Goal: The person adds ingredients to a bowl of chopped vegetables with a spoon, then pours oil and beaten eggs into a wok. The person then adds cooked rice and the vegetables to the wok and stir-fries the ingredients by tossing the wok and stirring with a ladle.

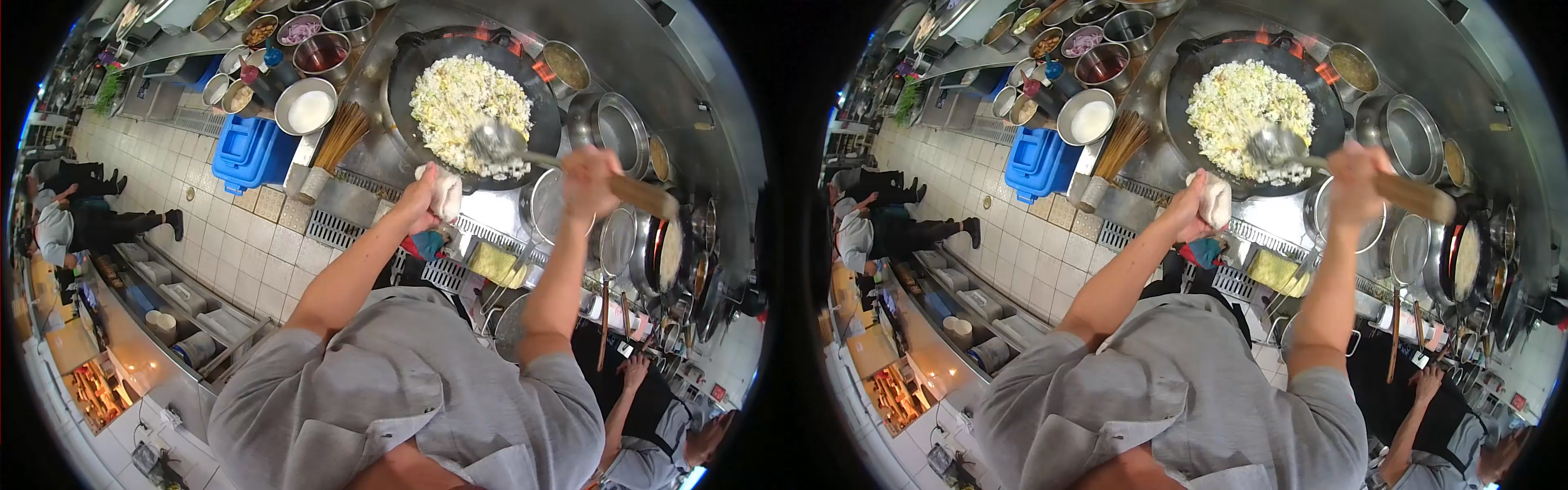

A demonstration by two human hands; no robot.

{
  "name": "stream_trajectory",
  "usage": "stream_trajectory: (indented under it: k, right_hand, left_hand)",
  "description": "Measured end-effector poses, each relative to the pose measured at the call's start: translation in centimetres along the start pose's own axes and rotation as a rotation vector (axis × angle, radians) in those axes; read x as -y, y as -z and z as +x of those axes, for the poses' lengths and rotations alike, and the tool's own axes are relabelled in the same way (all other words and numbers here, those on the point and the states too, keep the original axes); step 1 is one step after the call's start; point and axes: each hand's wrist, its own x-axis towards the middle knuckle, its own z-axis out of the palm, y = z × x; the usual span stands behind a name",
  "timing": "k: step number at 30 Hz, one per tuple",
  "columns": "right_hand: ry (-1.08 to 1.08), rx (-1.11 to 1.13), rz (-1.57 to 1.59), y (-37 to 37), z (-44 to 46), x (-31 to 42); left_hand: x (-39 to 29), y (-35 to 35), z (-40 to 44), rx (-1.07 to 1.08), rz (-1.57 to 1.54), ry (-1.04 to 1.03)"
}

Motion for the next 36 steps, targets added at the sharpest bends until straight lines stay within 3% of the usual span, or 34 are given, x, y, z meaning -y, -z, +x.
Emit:
stream_trajectory:
  k: [1,2,3,4,6,8,9,11,12,14,15,18,19,21,25,27,30,32,35,36]
  right_hand:
    - [0.014,-0.054,0.020,0.2,-0.3,-3.2]
    - [0.013,-0.171,-0.162,-0.3,0.0,-5.8]
    - [0.040,-0.125,-0.171,-0.1,1.3,-8.0]
    - [-0.009,-0.094,0.024,-1.6,2.7,-7.7]
    - [0.015,-0.074,-0.078,-3.3,3.0,-3.5]
    - [-0.061,0.084,0.172,-3.5,0.3,2.3]
    - [-0.028,0.149,0.151,-3.6,-1.8,3.8]
    - [0.000,0.092,-0.104,-4.9,-4.4,2.5]
    - [-0.011,-0.037,-0.342,-4.9,-6.2,0.8]
    - [0.058,-0.040,-0.506,-2.6,-3.4,-4.7]
    - [0.064,-0.077,-0.498,-2.1,-0.4,-6.1]
    - [0.035,-0.167,0.085,1.2,8.5,-3.6]
    - [0.145,-0.190,-0.164,1.6,9.7,-1.5]
    - [0.105,-0.211,-0.096,5.8,11.7,-3.3]
    - [0.022,-0.623,-0.019,5.4,6.5,-6.7]
    - [-0.107,-0.654,0.095,5.0,3.2,-3.9]
    - [-0.264,-0.622,0.138,3.5,-3.4,5.3]
    - [-0.239,-0.207,0.305,3.9,-7.0,11.1]
    - [-0.258,-0.280,0.222,2.9,-7.1,9.9]
    - [-0.241,-0.560,0.125,0.8,-5.4,8.1]
  left_hand:
    - [0.2,-0.3,0.6,-0.007,0.021,0.000]
    - [0.1,-0.9,0.8,-0.039,0.028,-0.008]
    - [-0.1,-1.7,0.6,-0.072,0.037,-0.014]
    - [-0.2,-2.2,0.6,-0.105,0.044,-0.022]
    - [0.3,-2.6,1.5,-0.124,-0.044,-0.073]
    - [0.9,-3.1,1.7,-0.172,-0.082,-0.127]
    - [1.0,-3.0,2.0,-0.181,-0.122,-0.100]
    - [1.2,-2.4,2.8,-0.139,-0.129,-0.142]
    - [1.5,-2.2,2.8,-0.119,-0.127,-0.156]
    - [0.8,-2.7,2.2,-0.139,-0.127,-0.111]
    - [0.9,-2.7,2.1,-0.127,-0.141,-0.117]
    - [0.6,-2.4,2.7,-0.096,-0.108,-0.141]
    - [0.6,-2.5,2.8,-0.102,-0.107,-0.153]
    - [0.8,-2.5,2.5,-0.122,-0.121,-0.140]
    - [0.7,-2.5,3.3,-0.064,-0.093,-0.146]
    - [1.8,-1.0,5.3,-0.055,-0.061,-0.159]
    - [2.8,-1.3,-0.3,-0.134,-0.066,-0.141]
    - [4.0,-2.6,-7.6,-0.254,-0.048,-0.162]
    - [4.7,-1.6,-8.1,-0.181,-0.037,-0.103]
    - [4.2,-2.0,-6.4,-0.196,0.022,-0.107]
